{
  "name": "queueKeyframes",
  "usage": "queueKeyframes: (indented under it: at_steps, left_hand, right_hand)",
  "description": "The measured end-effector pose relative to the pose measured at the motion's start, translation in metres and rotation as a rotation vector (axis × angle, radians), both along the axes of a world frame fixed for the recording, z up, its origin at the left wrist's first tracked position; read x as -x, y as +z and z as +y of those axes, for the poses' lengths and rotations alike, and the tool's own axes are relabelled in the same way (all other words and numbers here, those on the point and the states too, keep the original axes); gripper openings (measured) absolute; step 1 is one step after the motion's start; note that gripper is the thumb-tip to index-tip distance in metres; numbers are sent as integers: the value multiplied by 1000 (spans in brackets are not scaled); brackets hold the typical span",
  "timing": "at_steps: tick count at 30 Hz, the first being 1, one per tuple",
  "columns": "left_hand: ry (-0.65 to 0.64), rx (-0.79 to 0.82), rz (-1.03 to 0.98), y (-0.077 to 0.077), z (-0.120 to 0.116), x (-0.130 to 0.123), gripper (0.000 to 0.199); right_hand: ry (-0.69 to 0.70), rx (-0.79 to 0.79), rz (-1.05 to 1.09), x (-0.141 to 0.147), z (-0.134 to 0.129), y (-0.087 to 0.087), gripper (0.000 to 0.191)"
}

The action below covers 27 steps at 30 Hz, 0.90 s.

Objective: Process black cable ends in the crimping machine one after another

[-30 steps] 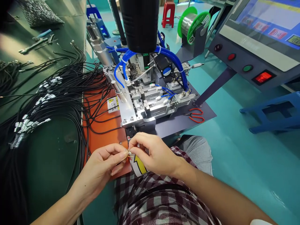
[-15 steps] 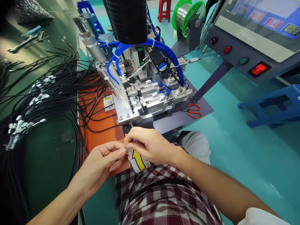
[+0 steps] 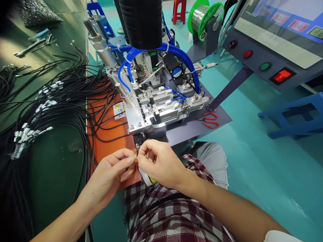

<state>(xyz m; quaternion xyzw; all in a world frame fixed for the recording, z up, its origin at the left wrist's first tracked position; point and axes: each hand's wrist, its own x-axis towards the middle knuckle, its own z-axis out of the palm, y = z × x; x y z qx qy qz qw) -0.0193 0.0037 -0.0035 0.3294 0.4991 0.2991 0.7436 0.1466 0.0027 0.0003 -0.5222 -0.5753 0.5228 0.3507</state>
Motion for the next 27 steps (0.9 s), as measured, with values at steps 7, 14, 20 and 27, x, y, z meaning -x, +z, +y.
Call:
queueKeyframes:
  at_steps: [7,14,20,27]
  left_hand:
    - [6,1,12,1,0,-1,21]
    - [45,-21,21,4,1,-3,20]
    - [38,-26,39,5,2,-4,23]
    - [4,-47,41,2,0,-2,23]
  right_hand:
    - [2,-1,-6,4,-1,-2,12]
    - [-14,-32,-39,4,-4,-4,11]
    - [-26,-46,-53,2,-4,-2,12]
    - [-13,-193,-139,2,-7,-6,12]
